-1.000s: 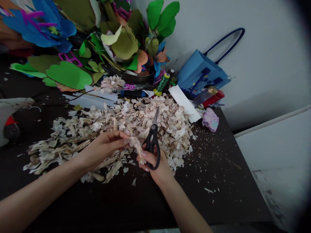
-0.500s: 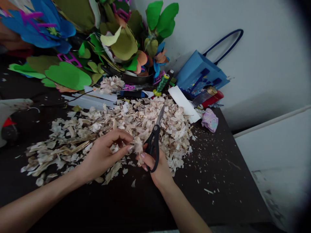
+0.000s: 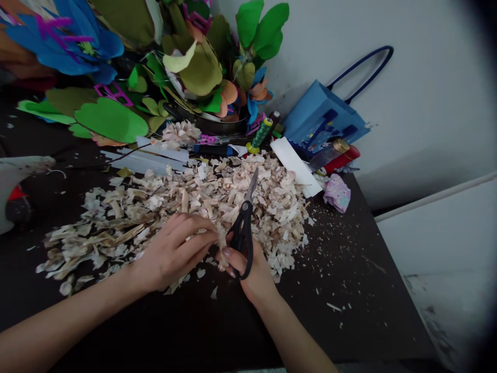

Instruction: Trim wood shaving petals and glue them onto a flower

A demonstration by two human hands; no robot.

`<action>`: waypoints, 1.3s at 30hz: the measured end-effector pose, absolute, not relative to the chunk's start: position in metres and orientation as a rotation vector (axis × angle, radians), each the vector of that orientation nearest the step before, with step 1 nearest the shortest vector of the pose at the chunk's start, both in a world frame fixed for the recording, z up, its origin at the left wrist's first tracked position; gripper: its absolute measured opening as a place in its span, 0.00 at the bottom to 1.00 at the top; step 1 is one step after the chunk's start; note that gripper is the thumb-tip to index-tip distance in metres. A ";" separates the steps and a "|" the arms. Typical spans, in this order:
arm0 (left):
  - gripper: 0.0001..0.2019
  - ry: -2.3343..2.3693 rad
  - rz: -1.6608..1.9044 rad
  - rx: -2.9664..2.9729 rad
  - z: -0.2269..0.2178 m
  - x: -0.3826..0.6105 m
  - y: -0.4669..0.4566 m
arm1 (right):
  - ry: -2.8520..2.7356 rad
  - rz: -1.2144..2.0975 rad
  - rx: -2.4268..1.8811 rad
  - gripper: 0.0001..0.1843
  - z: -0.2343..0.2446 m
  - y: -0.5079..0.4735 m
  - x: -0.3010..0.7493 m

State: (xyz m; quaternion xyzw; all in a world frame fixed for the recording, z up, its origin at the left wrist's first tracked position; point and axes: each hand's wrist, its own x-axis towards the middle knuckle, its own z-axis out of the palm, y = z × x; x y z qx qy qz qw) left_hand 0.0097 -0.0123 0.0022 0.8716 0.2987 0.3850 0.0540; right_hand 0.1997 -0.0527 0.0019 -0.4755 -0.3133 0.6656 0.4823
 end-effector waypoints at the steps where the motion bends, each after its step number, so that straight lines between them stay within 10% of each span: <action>1: 0.14 0.923 1.164 2.633 0.003 0.010 -0.012 | -0.761 1.623 -1.154 0.19 0.002 -0.052 0.199; 39: 0.10 1.032 0.932 1.574 0.004 0.015 -0.006 | -0.734 1.709 -1.129 0.20 0.002 -0.051 0.200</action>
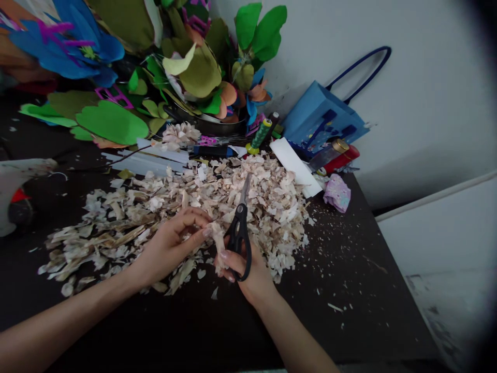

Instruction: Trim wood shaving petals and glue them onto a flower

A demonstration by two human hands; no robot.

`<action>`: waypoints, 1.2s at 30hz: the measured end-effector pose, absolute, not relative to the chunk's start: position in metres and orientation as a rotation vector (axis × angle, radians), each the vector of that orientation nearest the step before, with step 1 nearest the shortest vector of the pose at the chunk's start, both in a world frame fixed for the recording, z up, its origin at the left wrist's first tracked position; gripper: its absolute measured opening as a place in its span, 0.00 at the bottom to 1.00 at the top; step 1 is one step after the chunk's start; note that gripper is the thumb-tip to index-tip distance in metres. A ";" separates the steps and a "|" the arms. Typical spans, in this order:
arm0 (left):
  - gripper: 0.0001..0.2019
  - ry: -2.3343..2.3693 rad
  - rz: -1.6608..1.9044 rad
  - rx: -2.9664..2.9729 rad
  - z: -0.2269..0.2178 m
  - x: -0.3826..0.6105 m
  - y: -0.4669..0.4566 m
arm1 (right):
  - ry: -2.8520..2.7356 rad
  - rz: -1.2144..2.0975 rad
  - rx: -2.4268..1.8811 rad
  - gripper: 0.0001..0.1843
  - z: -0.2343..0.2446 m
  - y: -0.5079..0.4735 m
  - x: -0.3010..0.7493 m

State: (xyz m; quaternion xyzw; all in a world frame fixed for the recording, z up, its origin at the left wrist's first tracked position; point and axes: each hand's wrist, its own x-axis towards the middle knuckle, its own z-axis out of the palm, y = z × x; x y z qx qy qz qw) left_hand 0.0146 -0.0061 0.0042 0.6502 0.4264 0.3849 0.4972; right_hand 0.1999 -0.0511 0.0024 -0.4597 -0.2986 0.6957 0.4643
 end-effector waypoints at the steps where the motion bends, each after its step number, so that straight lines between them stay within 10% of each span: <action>1: 0.10 1.037 0.948 1.582 0.006 0.015 -0.006 | -0.755 1.736 -1.119 0.20 0.003 -0.051 0.199; 14: 0.14 1.048 0.840 1.264 0.023 0.002 0.006 | -1.318 1.559 -1.151 0.31 0.017 -0.054 0.227; 36: 0.18 0.976 0.750 1.034 0.017 -0.003 0.008 | -2.148 0.879 -1.802 0.17 0.052 -0.067 0.270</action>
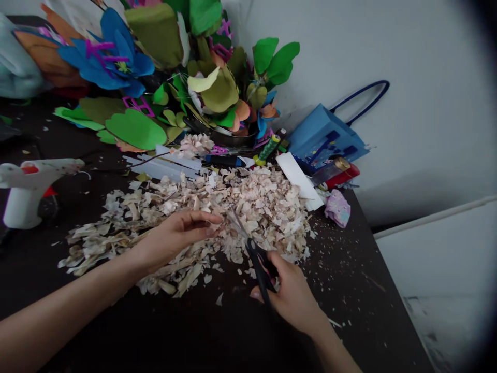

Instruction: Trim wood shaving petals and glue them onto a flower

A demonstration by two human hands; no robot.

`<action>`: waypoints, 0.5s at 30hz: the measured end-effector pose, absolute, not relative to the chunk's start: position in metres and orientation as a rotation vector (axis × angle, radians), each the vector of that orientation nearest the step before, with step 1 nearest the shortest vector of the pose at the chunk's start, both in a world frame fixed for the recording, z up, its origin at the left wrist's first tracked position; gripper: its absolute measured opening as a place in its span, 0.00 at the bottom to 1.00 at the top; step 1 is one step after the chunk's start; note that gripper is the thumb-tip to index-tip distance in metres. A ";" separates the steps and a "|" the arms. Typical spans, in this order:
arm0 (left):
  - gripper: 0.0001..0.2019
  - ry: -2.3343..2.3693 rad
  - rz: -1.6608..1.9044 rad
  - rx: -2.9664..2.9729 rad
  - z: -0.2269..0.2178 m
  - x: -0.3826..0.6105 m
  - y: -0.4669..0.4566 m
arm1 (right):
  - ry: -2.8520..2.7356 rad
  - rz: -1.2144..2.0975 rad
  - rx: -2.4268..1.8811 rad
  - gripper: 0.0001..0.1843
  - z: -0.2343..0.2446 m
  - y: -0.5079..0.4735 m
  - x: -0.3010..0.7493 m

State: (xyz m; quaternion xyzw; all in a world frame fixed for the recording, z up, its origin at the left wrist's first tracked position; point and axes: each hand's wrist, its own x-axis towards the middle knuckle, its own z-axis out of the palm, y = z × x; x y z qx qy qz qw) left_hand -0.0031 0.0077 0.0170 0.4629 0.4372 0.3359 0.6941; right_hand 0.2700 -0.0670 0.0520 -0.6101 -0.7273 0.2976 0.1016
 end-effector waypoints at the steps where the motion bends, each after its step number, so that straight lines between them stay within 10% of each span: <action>1: 0.18 0.972 0.756 1.055 0.018 -0.004 0.008 | -2.218 0.766 -1.806 0.17 0.052 -0.068 0.273; 15: 0.27 0.938 0.788 1.303 0.014 -0.008 0.007 | -2.560 -0.288 -1.525 0.08 0.056 -0.067 0.284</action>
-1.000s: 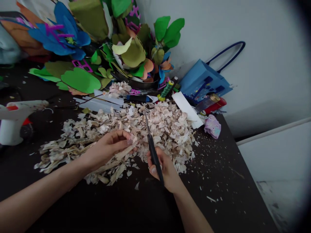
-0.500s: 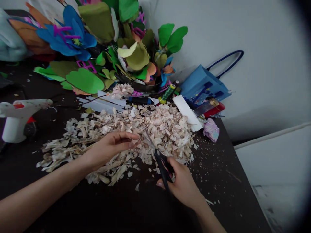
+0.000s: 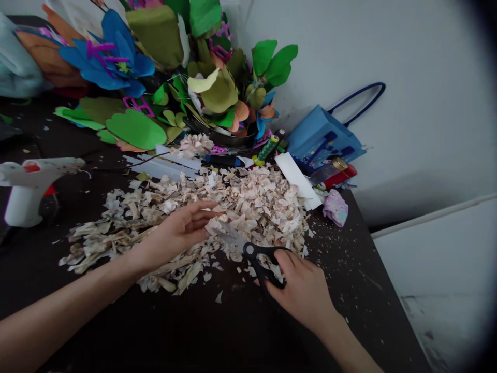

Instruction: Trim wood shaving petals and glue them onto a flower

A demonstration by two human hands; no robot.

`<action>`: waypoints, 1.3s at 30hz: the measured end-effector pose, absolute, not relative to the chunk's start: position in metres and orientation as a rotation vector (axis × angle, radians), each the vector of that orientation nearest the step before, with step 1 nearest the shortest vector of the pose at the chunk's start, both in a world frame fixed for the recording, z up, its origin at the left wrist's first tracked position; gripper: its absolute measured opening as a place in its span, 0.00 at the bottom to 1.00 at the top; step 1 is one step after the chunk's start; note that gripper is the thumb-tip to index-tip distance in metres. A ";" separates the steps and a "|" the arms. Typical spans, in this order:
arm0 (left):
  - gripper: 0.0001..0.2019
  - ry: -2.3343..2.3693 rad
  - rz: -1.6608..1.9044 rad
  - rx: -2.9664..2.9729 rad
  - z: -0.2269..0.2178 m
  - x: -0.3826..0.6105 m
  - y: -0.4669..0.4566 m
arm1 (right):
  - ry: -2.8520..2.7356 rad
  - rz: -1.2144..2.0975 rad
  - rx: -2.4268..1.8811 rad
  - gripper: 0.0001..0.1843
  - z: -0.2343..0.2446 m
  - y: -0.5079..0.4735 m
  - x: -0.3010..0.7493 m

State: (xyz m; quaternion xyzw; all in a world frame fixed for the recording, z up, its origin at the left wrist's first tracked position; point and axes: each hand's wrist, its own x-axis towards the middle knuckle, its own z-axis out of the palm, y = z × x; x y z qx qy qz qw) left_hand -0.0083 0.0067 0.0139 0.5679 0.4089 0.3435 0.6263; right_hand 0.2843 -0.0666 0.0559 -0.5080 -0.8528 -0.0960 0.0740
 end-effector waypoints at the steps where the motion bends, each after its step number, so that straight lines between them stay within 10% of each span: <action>1: 0.27 0.939 0.786 1.298 0.014 -0.009 0.007 | -2.563 -0.307 -1.521 0.08 0.056 -0.066 0.284; 39: 0.31 1.085 0.760 1.236 0.009 -0.007 0.009 | -2.569 -0.638 -1.496 0.13 0.063 -0.067 0.283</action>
